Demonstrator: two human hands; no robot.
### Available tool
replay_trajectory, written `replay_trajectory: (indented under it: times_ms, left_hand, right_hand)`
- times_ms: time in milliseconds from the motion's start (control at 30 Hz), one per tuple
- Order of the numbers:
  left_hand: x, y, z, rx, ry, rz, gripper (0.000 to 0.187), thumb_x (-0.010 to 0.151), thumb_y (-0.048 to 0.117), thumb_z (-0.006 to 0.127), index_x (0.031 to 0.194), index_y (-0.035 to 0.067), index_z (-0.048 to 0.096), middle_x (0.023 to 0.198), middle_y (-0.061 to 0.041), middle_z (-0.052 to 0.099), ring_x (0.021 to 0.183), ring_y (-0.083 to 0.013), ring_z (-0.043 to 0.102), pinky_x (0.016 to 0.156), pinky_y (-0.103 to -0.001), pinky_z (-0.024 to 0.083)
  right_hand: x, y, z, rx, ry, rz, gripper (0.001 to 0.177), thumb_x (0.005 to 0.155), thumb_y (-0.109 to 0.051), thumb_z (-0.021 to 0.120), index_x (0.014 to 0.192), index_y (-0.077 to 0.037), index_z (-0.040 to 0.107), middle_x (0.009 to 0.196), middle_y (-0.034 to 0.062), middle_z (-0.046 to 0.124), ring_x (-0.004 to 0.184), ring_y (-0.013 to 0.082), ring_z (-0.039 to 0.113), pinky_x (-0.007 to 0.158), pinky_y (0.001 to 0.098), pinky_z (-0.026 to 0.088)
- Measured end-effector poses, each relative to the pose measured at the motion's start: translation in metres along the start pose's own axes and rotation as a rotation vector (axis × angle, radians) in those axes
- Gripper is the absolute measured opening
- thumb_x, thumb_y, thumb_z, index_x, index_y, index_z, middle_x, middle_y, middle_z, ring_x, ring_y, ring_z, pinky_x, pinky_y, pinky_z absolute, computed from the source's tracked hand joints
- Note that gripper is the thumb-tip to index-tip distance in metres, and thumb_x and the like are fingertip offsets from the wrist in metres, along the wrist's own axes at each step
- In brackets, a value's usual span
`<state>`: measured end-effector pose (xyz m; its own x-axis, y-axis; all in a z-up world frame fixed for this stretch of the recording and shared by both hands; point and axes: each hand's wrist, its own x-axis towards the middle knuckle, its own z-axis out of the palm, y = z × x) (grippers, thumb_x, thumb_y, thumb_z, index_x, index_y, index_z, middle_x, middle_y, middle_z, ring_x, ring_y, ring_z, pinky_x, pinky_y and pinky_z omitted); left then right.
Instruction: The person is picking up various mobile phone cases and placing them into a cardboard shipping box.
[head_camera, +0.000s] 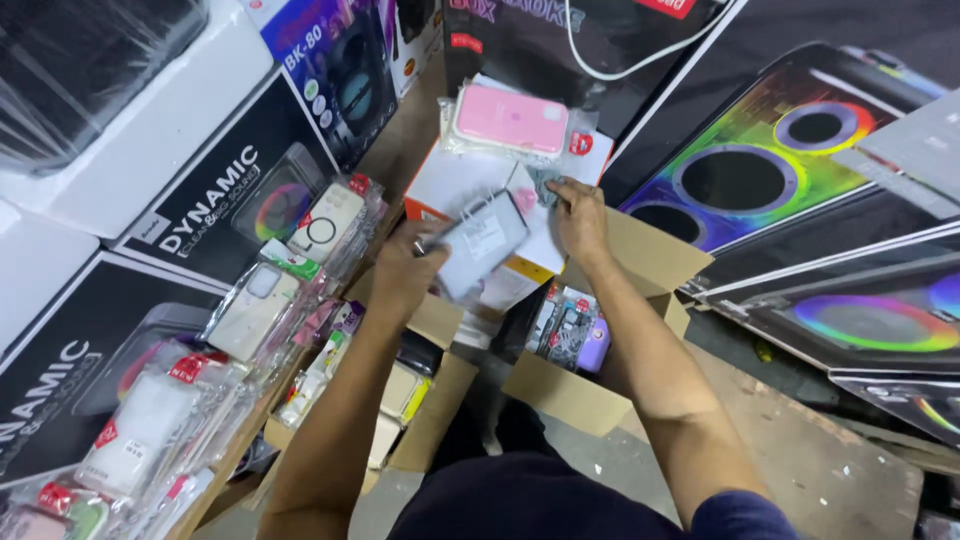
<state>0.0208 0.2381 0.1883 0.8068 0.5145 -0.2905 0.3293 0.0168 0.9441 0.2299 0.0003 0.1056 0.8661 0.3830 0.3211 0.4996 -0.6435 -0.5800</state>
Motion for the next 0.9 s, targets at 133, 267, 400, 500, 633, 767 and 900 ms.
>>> replay_trajectory:
  times_ms: [133,267,400,500,633,767,900]
  left_hand:
    - [-0.075,0.083,-0.010,0.170,0.178,0.475,0.027,0.081,0.005,0.075,0.107,0.011,0.077,0.095,-0.017,0.073,0.092,-0.0335,0.071,0.081,-0.043,0.057]
    - [-0.107,0.095,0.026,0.433,0.199,0.926,0.026,0.090,0.014,0.071,0.113,0.025,0.077,0.101,0.001,0.063,0.094,-0.0217,0.067,0.081,-0.032,0.057]
    - [-0.117,0.076,0.100,0.563,0.228,1.250,0.014,0.094,0.019,0.073,0.106,0.026,0.077,0.100,-0.003,0.063,0.089,-0.0231,0.064,0.078,-0.035,0.055]
    - [-0.121,0.042,0.152,0.628,-0.022,1.322,0.022,0.097,0.021,0.067,0.119,0.019,0.069,0.098,-0.008,0.058,0.088,-0.0289,0.059,0.073,-0.039,0.051]
    - [-0.119,-0.004,0.195,0.594,-0.271,1.123,0.045,0.087,0.045,0.072,0.119,0.014,0.071,0.115,-0.013,0.058,0.104,-0.0352,0.059,0.088,-0.047,0.050]
    - [-0.108,-0.049,0.210,0.388,-0.372,0.215,0.054,0.100,0.027,0.064,0.148,0.006,0.050,0.128,-0.034,0.055,0.117,-0.0557,0.060,0.096,-0.059,0.054]
    - [-0.081,-0.191,0.256,-0.121,-0.367,-0.416,0.051,0.095,0.010,0.064,0.145,0.011,0.054,0.121,-0.031,0.065,0.090,-0.0508,0.071,0.071,-0.051,0.062]
  right_hand:
    - [-0.016,-0.049,-0.034,0.092,0.033,-0.020,0.031,0.092,-0.012,0.071,0.118,-0.028,0.078,0.124,0.0076,0.071,0.117,0.0314,0.060,0.103,0.0431,0.047]
    - [-0.053,-0.106,-0.099,0.897,-0.164,0.324,0.037,0.108,-0.036,0.053,0.131,-0.011,0.068,0.114,0.0111,0.073,0.096,0.0182,0.070,0.080,0.0303,0.061]
    - [-0.095,-0.116,-0.147,1.303,-0.164,0.605,0.058,0.100,-0.050,0.056,0.142,-0.010,0.054,0.116,0.0205,0.065,0.102,0.0337,0.072,0.082,0.0484,0.065]
    - [-0.120,-0.071,-0.158,1.205,-0.060,0.735,0.053,0.098,-0.027,0.065,0.145,-0.006,0.053,0.119,0.0190,0.063,0.097,0.0312,0.072,0.079,0.0483,0.064]
    - [-0.156,0.025,-0.135,0.985,0.016,0.877,0.040,0.092,-0.015,0.064,0.130,-0.004,0.062,0.104,0.0117,0.067,0.084,0.0242,0.071,0.065,0.0387,0.059]
    - [-0.182,0.069,-0.113,0.810,0.000,1.036,0.027,0.092,-0.018,0.066,0.113,-0.002,0.066,0.065,0.0047,0.055,0.043,0.0161,0.059,0.028,0.0292,0.041]
    - [-0.230,0.125,-0.058,0.816,-0.054,1.077,0.035,0.095,-0.020,0.066,0.126,-0.005,0.063,0.077,0.0099,0.062,0.051,0.0192,0.065,0.028,0.0311,0.049]
